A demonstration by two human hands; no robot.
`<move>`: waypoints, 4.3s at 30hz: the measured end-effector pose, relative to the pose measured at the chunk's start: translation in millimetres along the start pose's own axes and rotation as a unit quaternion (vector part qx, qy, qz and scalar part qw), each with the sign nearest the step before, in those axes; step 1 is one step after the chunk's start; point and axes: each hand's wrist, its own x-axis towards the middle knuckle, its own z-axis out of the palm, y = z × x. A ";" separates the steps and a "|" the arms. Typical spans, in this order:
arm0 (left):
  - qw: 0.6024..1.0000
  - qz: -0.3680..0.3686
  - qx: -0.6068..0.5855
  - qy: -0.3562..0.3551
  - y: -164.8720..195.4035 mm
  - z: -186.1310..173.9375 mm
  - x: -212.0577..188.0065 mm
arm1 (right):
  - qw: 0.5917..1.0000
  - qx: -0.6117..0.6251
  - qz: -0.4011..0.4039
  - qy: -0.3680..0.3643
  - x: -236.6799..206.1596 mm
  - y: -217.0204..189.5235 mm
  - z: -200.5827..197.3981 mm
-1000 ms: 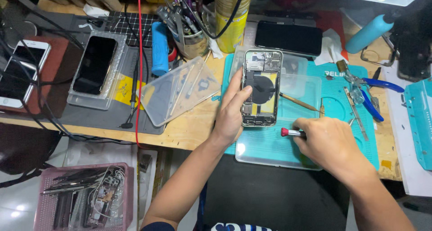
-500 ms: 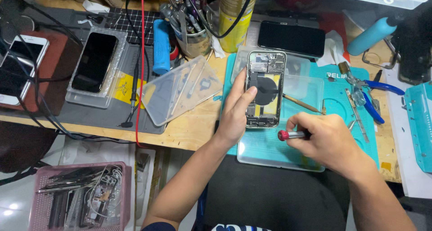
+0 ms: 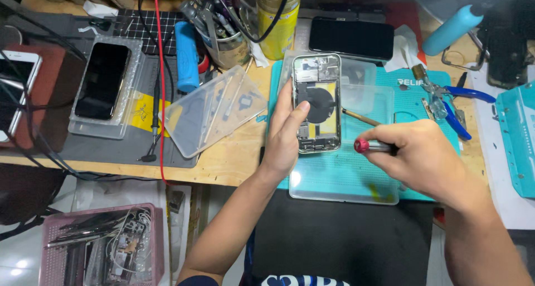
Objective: The person disassembles a smartphone at a repair bench, using a precision screwdriver to remove screws and work on the internal components while holding the phone frame. They then reattach the back cover and continue tightening screws, finishing by working on the device with a small orange pry tool.
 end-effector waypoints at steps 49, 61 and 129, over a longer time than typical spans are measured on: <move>0.990 -0.056 -0.119 0.046 3.9 -1.5 0.8 | 0.989 -0.140 0.036 0.034 -25.1 22.1 6.0; 0.990 -0.057 -0.121 0.036 4.3 -1.6 -0.3 | 0.974 -0.221 -0.005 0.043 -18.3 30.8 35.2; 0.986 -0.075 -0.139 0.060 20.0 -10.6 -2.1 | 0.888 0.442 -0.016 0.122 -37.3 49.5 57.3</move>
